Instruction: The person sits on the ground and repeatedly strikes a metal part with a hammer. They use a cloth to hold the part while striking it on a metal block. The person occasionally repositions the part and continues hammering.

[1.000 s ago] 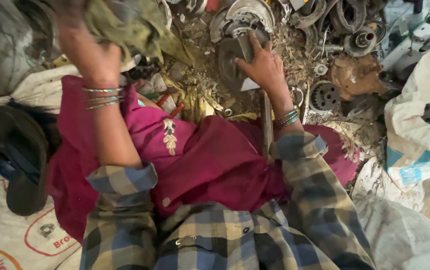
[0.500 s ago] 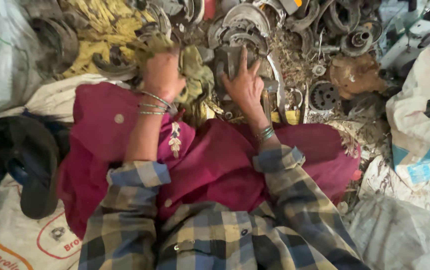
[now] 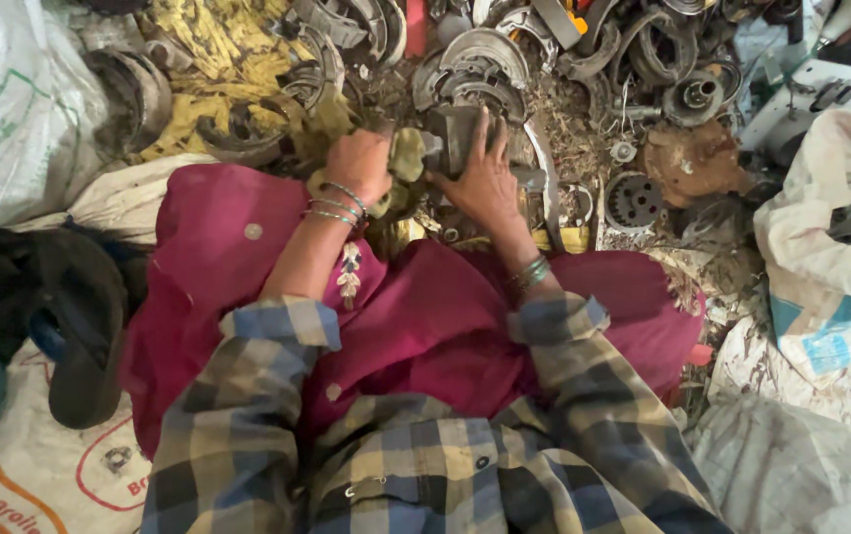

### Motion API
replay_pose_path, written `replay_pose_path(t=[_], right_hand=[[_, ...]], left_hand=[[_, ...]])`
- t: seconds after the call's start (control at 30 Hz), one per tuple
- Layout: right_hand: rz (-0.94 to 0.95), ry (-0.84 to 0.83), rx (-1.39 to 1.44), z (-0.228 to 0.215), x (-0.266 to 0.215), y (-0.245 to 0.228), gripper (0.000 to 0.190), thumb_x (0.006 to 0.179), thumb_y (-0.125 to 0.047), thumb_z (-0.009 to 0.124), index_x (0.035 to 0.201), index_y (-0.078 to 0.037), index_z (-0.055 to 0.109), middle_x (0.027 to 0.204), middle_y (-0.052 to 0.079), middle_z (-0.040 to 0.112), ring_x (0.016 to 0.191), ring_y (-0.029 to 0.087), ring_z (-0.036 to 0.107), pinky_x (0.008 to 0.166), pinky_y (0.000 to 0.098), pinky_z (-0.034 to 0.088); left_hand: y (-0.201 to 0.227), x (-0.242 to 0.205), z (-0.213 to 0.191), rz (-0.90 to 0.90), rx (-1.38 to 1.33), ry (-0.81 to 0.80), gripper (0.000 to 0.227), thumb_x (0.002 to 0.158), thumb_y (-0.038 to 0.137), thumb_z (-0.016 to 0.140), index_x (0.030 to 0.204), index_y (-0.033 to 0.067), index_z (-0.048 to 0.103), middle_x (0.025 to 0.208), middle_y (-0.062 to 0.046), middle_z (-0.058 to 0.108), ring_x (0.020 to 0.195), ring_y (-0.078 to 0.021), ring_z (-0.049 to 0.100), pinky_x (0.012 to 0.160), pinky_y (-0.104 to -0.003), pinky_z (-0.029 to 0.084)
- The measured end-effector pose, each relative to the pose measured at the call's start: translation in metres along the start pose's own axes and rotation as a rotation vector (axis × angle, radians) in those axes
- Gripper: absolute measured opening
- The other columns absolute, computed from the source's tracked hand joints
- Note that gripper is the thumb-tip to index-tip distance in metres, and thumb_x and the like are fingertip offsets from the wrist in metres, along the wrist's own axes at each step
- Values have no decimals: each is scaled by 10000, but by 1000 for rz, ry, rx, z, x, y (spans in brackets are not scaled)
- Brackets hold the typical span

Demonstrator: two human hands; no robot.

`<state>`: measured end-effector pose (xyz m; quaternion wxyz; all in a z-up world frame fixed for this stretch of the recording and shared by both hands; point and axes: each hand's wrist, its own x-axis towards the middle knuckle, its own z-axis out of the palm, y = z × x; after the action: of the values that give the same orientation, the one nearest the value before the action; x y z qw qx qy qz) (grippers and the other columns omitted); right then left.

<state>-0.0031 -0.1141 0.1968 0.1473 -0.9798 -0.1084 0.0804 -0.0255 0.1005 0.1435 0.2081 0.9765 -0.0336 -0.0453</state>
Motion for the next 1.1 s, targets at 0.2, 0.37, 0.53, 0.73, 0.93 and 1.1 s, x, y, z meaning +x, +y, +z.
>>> replay_pose_path(t=[0.2,0.37,0.53,0.73,0.93,1.1], right_hand=[[-76,34,26,-25,-53,49,1183,806,-445,858,1631,-46,110,1585,400,208,1383,563,420,1092,530,471],[93,59,129,-9,-125,121,958,891,-404,793,1600,-31,268,1611,319,322,1405,505,459,1079,505,468],[133,33,578,31,-159,160,806,924,-399,775,1498,43,422,1363,254,590,1246,360,596,1015,465,496],[521,-246,1069,28,-141,164,407,952,-368,678,1164,-20,681,798,12,635,632,123,566,562,297,481],[609,-306,1062,21,-135,168,366,998,-415,643,1031,-53,689,721,-5,577,568,106,521,495,272,425],[775,-433,1453,22,-126,186,386,974,-440,640,978,-58,689,716,8,628,538,128,539,483,268,434]], left_hand=[[9,15,43,45,31,-80,348,767,122,755,1089,20,668,929,-213,738,862,-395,739,757,-482,605],[25,12,47,38,-30,-38,553,762,72,743,1270,-35,554,868,-245,726,796,-425,732,690,-506,598],[25,15,41,16,-26,-52,412,714,126,783,1083,-9,658,899,-237,731,840,-423,730,740,-502,600],[28,21,39,40,-18,-23,249,707,154,802,918,42,732,910,-213,742,861,-406,737,763,-489,604],[32,14,50,-21,-19,4,276,687,115,787,943,37,721,879,-214,743,844,-412,735,728,-496,598],[28,19,50,1,14,9,272,715,87,765,976,31,715,868,-212,744,838,-403,740,729,-483,602]])
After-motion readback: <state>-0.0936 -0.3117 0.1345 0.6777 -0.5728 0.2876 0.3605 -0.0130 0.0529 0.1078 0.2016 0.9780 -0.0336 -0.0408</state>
